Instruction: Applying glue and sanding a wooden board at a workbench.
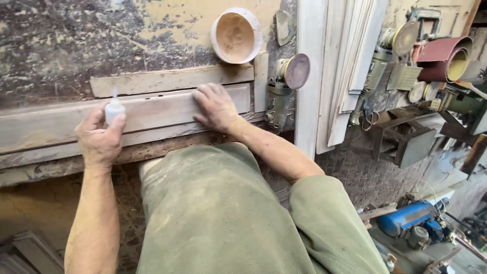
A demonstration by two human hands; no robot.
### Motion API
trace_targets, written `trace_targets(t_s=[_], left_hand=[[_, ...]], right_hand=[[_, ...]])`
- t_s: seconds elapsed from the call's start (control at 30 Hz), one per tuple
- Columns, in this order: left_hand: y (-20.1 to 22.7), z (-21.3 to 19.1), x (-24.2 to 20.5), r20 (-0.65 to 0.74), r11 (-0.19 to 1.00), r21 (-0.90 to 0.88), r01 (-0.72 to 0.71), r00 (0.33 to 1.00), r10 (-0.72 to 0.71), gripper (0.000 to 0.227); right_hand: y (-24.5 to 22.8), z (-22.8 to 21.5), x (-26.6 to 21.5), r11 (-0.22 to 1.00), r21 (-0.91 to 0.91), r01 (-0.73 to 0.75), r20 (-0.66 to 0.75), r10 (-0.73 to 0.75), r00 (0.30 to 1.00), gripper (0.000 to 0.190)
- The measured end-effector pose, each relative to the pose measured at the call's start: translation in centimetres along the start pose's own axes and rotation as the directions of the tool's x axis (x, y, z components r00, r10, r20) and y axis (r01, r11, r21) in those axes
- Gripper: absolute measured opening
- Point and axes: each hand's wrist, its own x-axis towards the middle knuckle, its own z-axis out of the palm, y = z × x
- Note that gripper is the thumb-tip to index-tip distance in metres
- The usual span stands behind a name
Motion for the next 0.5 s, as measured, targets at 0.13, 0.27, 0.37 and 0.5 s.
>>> trace_targets(t_s=[0.13,0.27,0.37,0.5], left_hand=[[0.2,0.3,1.6,-0.056,0.995,0.034,0.096,0.994,-0.094,0.037],[1.6,1.0,2.8,-0.025,0.990,0.092,0.105,0.994,-0.103,0.037],[0.8,0.4,1.3,-0.084,0.998,0.068,0.006,0.996,0.000,0.038],[2.1,-0.9,2.3,-0.005,0.988,0.155,0.001,1.000,0.000,0.038]], right_hand=[[-0.6,0.4,1.4,0.994,0.093,-0.059,0.026,0.057,0.998,0.061],[-0.3,-1.0,3.7,0.962,0.065,-0.266,0.190,0.250,0.949,0.056],[-0.4,-1.1,5.8,0.965,0.096,-0.244,0.296,0.206,0.933,0.058],[-2.0,-2.2,6.4,0.917,-0.023,-0.398,0.638,0.320,0.700,0.059]])
